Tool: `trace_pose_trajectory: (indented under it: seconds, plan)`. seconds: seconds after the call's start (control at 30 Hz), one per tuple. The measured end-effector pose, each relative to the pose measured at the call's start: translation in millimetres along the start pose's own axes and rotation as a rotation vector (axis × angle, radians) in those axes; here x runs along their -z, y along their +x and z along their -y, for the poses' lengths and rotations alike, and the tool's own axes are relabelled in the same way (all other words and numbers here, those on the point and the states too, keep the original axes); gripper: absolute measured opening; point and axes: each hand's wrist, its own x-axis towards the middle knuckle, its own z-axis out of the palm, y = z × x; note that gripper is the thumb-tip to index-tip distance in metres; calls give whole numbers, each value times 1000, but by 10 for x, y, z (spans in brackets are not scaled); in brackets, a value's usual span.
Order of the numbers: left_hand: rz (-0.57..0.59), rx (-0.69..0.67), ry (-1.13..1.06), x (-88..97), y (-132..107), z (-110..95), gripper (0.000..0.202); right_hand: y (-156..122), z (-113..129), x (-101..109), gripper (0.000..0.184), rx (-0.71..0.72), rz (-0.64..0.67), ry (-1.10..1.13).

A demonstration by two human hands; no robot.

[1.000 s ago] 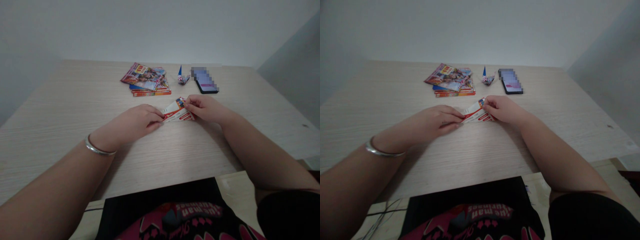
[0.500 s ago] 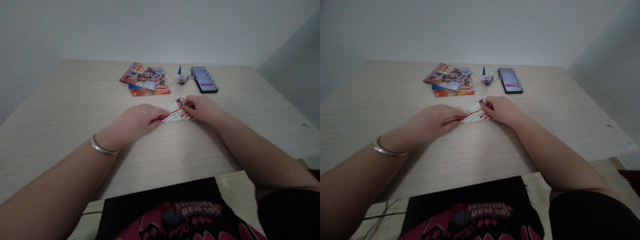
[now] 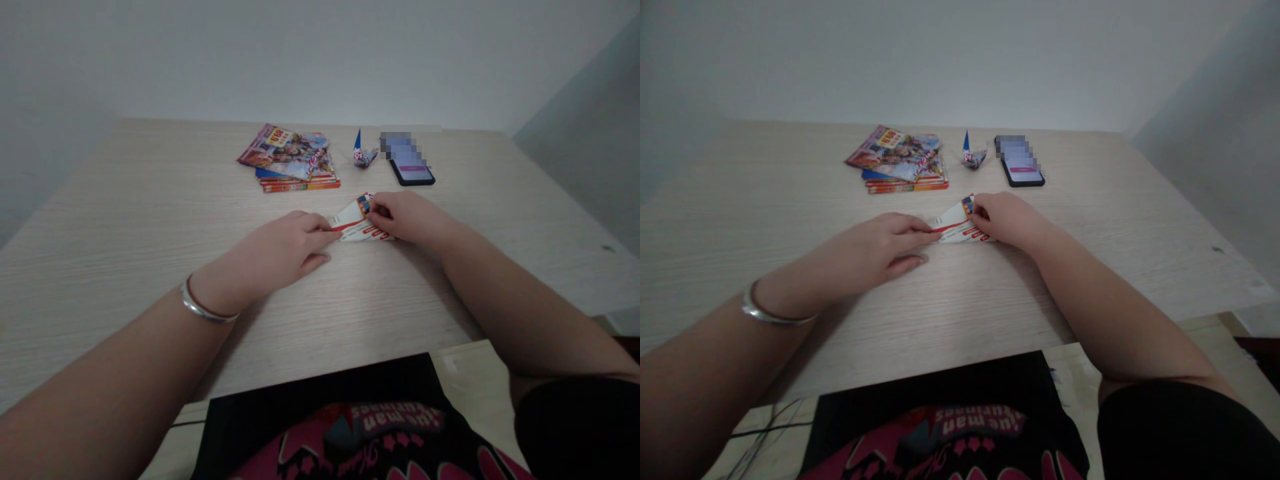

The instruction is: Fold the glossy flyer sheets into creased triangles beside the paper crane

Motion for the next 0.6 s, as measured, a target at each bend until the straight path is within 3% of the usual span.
trace_pose_trajectory:
  seconds: [0.13,0.23,0.37,0.6]
  plan:
    - [13,5,-19,-15,31,-80,46,-37,16,19,23,-1,-149,-83]
    - [27,23,-28,-32,61,-155,50,-67,97,34,28,161,-290,-151]
    - [20,34,-21,-54,69,-194,52,-63,224,-6,26,303,-209,-156]
    - [55,0,-61,-10,2,-118,51,71,157,-142,24,303,-126,-141]
